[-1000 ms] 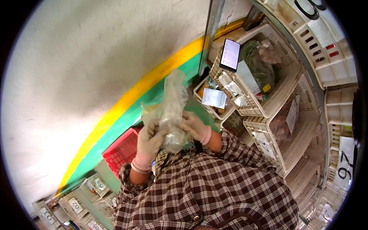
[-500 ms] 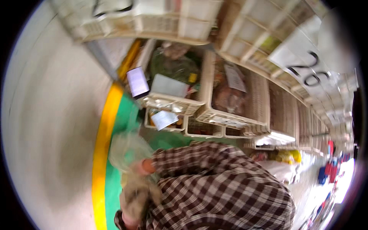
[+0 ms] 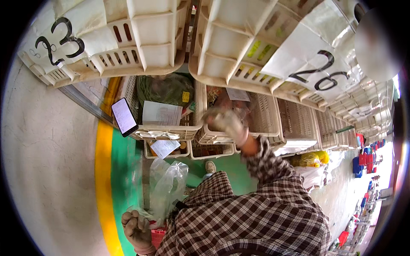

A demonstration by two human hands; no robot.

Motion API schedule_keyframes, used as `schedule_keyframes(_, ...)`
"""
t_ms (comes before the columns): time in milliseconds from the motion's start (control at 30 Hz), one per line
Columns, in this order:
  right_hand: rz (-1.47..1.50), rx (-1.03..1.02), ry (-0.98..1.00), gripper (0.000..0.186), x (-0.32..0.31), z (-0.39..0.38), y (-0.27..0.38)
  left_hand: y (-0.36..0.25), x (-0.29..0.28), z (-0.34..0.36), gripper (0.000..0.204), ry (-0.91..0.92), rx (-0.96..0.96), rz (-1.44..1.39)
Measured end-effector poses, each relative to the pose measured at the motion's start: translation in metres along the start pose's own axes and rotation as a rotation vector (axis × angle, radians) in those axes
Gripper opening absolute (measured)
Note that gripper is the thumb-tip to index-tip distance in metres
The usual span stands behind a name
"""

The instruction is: The person packs groceries by transferring packaged meat, produce, goods, and bottles from storage baskets into plastic bags while checking order papers, then lifts and moves an emptied plastic basket.

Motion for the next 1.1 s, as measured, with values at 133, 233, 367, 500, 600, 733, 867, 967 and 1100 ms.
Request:
schedule_keyframes(133,-1.104,0.371,-0.311,0.032,-0.164,0.034,-0.113,0.025,0.026,0.011,0.028,0.264,0.108,-0.017)
schedule_keyframes(233,-1.321,0.492,-0.142,0.029,-0.206,0.056,-0.166,0.045,0.060,-0.003,0.026,0.163,0.145,-0.069)
schedule_keyframes(367,-1.428,0.478,0.055,0.025,-0.218,0.079,-0.199,0.097,0.088,-0.014,0.021,0.159,0.080,-0.110)
schedule_keyframes(500,-1.393,0.408,0.135,0.022,-0.221,0.075,-0.197,0.142,0.128,-0.013,0.018,0.194,0.210,0.049)
schedule_keyframes(600,-1.261,0.250,0.106,0.021,-0.207,0.061,-0.156,0.167,0.134,-0.013,0.026,-0.016,0.122,0.307)
schedule_keyframes(733,-0.680,-0.288,0.326,0.019,-0.102,0.016,-0.042,0.216,0.127,0.023,0.036,0.097,-0.167,0.124)
schedule_keyframes(867,-0.107,-0.515,0.769,0.003,-0.005,-0.052,0.038,0.249,0.117,0.051,0.094,0.227,-0.283,-0.083)
schedule_keyframes(967,0.025,-0.467,0.740,0.007,-0.007,-0.062,0.038,0.191,0.178,0.049,0.102,0.452,-0.442,-0.222)
schedule_keyframes(1100,0.079,-0.570,0.820,0.008,-0.001,-0.055,0.033,0.192,0.139,0.060,0.073,0.592,-0.525,0.223)
Point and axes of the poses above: each hand's wrist, its own z-axis towards the middle knuckle, its own x-axis out of the palm, y = z × x, the point moved 3 cm from there along z, towards the middle knuckle, and after that the axes turned 14 degrees about z, right-handed, at the moved point
